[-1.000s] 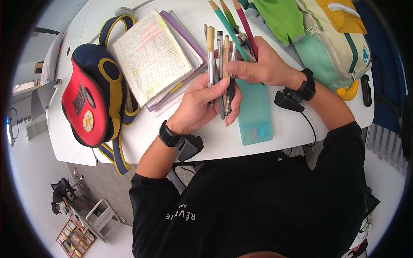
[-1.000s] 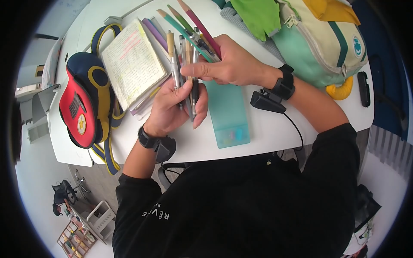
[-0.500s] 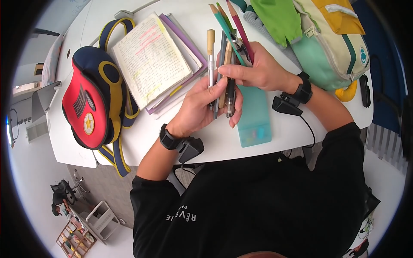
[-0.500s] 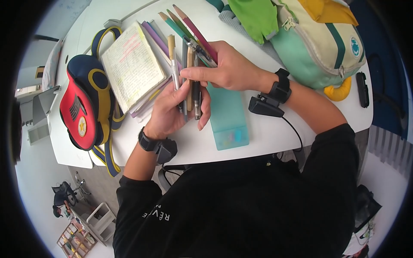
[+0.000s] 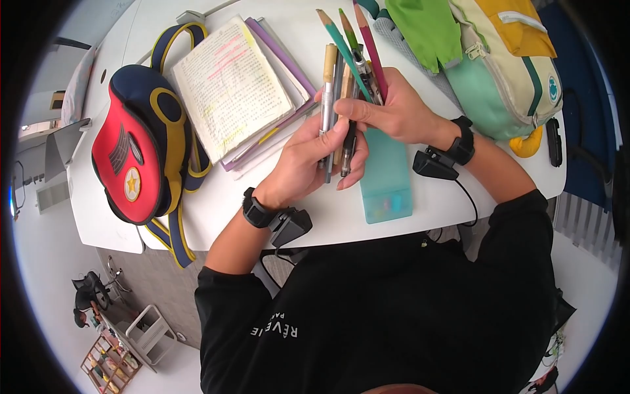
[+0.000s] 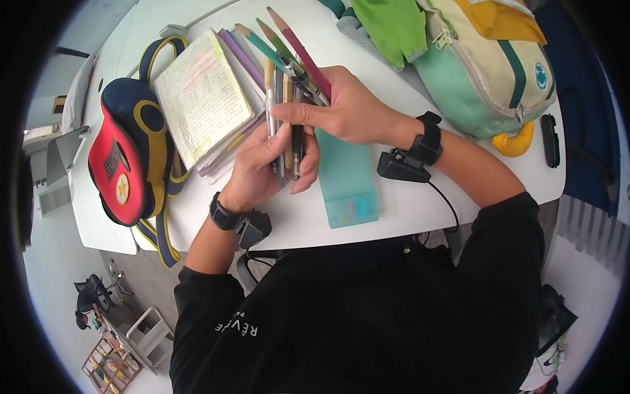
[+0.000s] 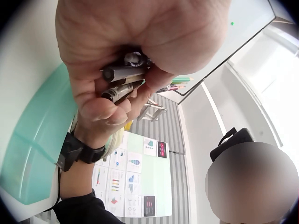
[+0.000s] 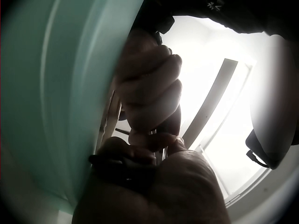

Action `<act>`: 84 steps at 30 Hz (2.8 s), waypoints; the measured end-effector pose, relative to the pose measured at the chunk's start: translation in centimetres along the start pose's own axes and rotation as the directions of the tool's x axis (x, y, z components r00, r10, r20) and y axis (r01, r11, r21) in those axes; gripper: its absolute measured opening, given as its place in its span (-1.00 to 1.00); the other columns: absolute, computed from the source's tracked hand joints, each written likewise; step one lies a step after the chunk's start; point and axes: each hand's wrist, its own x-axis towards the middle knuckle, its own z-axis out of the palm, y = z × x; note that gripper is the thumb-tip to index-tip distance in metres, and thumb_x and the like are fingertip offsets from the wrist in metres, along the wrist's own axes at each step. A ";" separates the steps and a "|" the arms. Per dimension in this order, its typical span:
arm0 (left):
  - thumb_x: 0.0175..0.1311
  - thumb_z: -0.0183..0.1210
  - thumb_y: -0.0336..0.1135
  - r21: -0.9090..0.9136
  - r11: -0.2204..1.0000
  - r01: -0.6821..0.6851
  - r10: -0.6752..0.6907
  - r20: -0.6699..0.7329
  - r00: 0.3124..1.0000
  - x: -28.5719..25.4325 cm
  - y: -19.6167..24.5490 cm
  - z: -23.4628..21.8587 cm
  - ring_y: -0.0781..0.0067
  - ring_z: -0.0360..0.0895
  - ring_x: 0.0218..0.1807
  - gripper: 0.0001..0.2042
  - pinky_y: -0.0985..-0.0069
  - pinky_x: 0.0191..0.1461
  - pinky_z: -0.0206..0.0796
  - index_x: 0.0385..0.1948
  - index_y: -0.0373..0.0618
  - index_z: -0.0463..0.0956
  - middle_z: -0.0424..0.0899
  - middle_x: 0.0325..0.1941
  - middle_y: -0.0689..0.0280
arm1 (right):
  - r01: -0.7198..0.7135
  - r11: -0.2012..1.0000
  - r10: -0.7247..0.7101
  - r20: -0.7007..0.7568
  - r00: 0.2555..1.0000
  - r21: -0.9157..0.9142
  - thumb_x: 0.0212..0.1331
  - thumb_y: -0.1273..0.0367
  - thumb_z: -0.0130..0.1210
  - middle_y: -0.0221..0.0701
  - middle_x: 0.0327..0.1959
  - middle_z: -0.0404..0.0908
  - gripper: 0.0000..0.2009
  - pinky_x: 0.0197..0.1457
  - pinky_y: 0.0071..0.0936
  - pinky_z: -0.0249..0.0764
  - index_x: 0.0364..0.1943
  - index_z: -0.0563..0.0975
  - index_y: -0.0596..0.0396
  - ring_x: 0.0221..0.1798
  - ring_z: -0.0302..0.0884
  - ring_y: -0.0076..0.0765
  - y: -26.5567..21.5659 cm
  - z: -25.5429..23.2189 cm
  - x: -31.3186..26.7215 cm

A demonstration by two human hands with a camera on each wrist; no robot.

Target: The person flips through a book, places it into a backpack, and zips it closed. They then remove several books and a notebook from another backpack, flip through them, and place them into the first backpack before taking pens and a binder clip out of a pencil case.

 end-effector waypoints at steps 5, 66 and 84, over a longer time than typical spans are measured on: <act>0.61 -0.20 -0.02 0.036 0.999 0.011 -0.011 -0.005 1.000 0.2 -0.5 0.0 0.37 0.52 -0.46 -0.61 0.51 -0.42 0.24 0.07 -0.20 0.35 0.57 -0.33 0.20 | -0.134 0.987 0.132 0.032 0.991 0.085 0.40 0.22 0.16 -0.56 -0.47 0.54 -0.76 -0.47 -0.69 0.26 -0.17 0.56 0.14 -0.49 0.38 -0.74 -0.6 0.1 -0.1; 0.03 0.41 -0.60 0.974 0.046 -0.224 0.592 0.154 0.791 1.3 -0.9 1.8 0.38 0.60 -0.34 -0.84 0.50 -0.23 0.43 -0.36 -0.23 0.64 0.68 -0.35 0.24 | 0.160 0.980 -0.142 -0.151 0.978 0.117 0.38 0.20 0.15 -0.58 -0.54 0.43 -0.75 -0.43 -0.59 0.31 -0.12 0.52 0.10 -0.53 0.37 -0.68 1.4 -1.6 0.7; 0.08 0.43 -0.51 0.939 0.309 -0.150 0.641 -0.089 0.763 1.2 -1.6 1.7 0.52 0.65 -0.41 -0.86 0.60 -0.30 0.44 -0.36 -0.24 0.64 0.74 -0.36 0.30 | 0.097 0.988 -0.080 -0.146 0.986 0.117 0.42 0.25 0.11 -0.56 -0.54 0.42 -0.79 -0.42 -0.61 0.27 -0.11 0.46 0.09 -0.54 0.34 -0.68 0.9 -1.5 0.6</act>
